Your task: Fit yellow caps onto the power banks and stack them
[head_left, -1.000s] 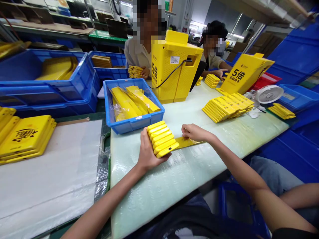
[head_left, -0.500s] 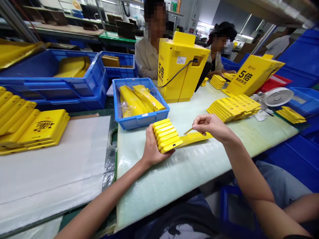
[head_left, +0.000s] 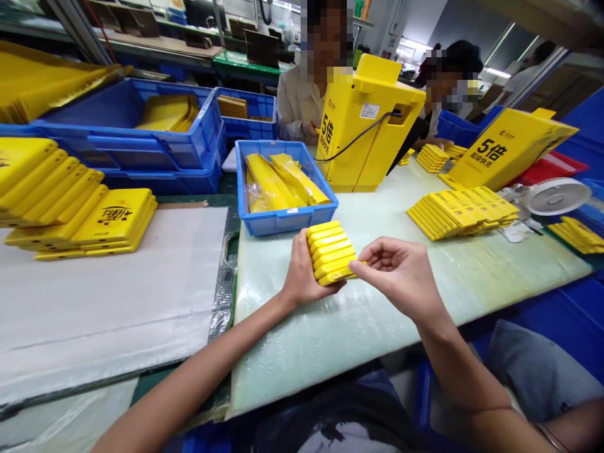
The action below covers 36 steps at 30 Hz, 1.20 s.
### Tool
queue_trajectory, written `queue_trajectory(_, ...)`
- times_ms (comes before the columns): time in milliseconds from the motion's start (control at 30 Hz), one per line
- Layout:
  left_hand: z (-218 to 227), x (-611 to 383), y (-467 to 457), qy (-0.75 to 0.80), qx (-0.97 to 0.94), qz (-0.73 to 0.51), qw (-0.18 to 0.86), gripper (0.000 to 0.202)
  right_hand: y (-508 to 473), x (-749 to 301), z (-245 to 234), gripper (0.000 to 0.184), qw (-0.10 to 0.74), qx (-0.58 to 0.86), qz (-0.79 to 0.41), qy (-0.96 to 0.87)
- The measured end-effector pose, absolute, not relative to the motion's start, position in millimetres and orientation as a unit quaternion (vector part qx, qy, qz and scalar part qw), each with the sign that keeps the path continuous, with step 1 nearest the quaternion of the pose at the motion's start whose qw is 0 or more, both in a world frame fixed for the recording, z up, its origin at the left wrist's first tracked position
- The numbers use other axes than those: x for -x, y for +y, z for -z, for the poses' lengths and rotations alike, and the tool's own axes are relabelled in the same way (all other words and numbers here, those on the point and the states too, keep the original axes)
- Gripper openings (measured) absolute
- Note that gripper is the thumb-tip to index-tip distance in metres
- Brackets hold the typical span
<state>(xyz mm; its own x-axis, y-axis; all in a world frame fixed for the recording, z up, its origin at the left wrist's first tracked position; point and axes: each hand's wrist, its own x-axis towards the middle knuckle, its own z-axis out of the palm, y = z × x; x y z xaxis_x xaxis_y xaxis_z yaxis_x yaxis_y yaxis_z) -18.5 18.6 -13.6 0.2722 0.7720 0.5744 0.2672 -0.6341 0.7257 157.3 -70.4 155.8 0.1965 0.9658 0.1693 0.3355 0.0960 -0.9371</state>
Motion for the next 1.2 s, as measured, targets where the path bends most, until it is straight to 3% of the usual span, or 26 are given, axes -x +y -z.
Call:
queue_trajectory(300, 14, 19, 18, 0.343, -0.761, -0.491, 0.249, 0.144, -71, -155, -152, 0.017, 0.470, 0.603, -0.313, -0.564)
queue_trajectory(433, 12, 18, 18, 0.339, -0.758, -0.496, 0.253, 0.141, -63, -166, -156, 0.018, 0.391, 0.620, -0.296, -0.613)
queue_trajectory(533, 11, 18, 19, 0.340, -0.760, -0.493, 0.254, 0.140, -51, -179, -161, 0.045, 0.310, 0.640, -0.279, -0.645)
queue_trajectory(600, 11, 18, 19, 0.342, -0.759, -0.495, 0.249, 0.143, -44, -188, -161, 0.058, 0.300, 0.625, -0.334, -0.638)
queue_trajectory(833, 15, 17, 20, 0.350, -0.759, -0.493, 0.243, 0.147, -45, -204, -148, 0.052, 0.338, 0.598, -0.432, -0.585)
queue_trajectory(1000, 16, 18, 21, 0.347, -0.762, -0.489, 0.244, 0.146, -57, -180, -149, 0.041, 0.416, 0.584, -0.304, -0.627)
queue_trajectory(1200, 14, 19, 20, 0.341, -0.758, -0.496, 0.253, 0.140, -62, -163, -143, 0.019, 0.363, 0.540, -0.212, -0.729)
